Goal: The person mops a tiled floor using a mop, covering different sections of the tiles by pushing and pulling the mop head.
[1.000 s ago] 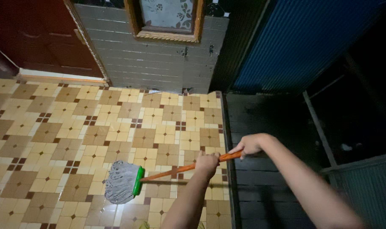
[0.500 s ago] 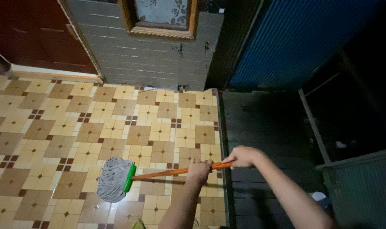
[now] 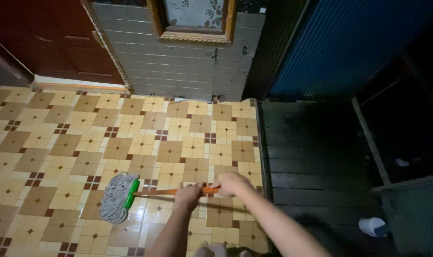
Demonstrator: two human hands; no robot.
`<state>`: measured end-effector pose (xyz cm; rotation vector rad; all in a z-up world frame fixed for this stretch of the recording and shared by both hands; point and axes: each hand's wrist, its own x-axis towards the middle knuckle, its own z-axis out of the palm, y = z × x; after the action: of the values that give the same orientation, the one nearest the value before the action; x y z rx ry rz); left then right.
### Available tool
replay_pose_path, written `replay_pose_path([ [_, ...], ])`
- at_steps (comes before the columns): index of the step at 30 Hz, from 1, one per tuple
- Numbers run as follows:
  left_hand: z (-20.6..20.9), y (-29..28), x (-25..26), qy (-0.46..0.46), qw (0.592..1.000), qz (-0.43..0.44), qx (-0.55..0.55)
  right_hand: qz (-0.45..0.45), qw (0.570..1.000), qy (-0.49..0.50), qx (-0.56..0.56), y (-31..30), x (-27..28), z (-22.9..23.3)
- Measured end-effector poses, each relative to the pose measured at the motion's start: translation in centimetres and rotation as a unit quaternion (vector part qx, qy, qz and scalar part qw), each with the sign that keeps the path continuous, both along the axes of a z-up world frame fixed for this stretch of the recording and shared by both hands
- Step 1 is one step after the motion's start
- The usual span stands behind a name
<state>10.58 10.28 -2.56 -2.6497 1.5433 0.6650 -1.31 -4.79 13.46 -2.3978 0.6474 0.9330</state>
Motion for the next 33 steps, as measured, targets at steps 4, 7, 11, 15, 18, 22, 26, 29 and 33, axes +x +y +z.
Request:
replay_pose_path([
  [4, -0.1, 4.3, 2.6, -0.006, 0.999, 0.029, 0.031, -0.001, 0.996, -0.083, -0.026, 5.4, 1.9, -0.3],
  [7, -0.8, 6.7, 3.5, -0.010, 0.997, 0.045, 0.058, -0.025, 0.996, -0.077, -0.039, 8.0, 3.0, -0.7],
  [11, -2.1, 7.1, 3.6, -0.017, 0.996, 0.083, 0.039, -0.024, 0.999, -0.027, -0.039, 9.0, 4.0, -0.5],
  [15, -1.1, 5.5, 2.5, -0.021, 0.993, 0.112, 0.026, 0.000, 1.000, -0.003, -0.027, 7.2, 4.0, -1.6],
  [18, 0.1, 3.9, 1.5, 0.013, 0.989, 0.147, 0.013, 0.039, 0.998, 0.017, -0.047, 4.9, 4.0, -2.8],
  [22, 0.7, 1.7, -0.2, 0.042, 0.986, 0.160, 0.008, 0.147, 0.985, -0.019, -0.092, 1.9, 2.3, -2.8],
  [26, 0.9, -0.1, -3.8, 0.054, 0.985, 0.160, -0.032, 0.137, 0.988, -0.042, -0.059, -0.4, -1.1, -1.6],
  [29, 1.0, -2.0, -7.2, 0.091, 0.978, 0.186, -0.021, 0.149, 0.985, -0.024, -0.089, -2.1, -4.3, -1.2],
  [33, -0.8, -6.9, -12.4, 0.064, 0.982, 0.165, -0.070, 0.156, 0.984, 0.016, -0.081, -7.5, -8.9, -1.3],
])
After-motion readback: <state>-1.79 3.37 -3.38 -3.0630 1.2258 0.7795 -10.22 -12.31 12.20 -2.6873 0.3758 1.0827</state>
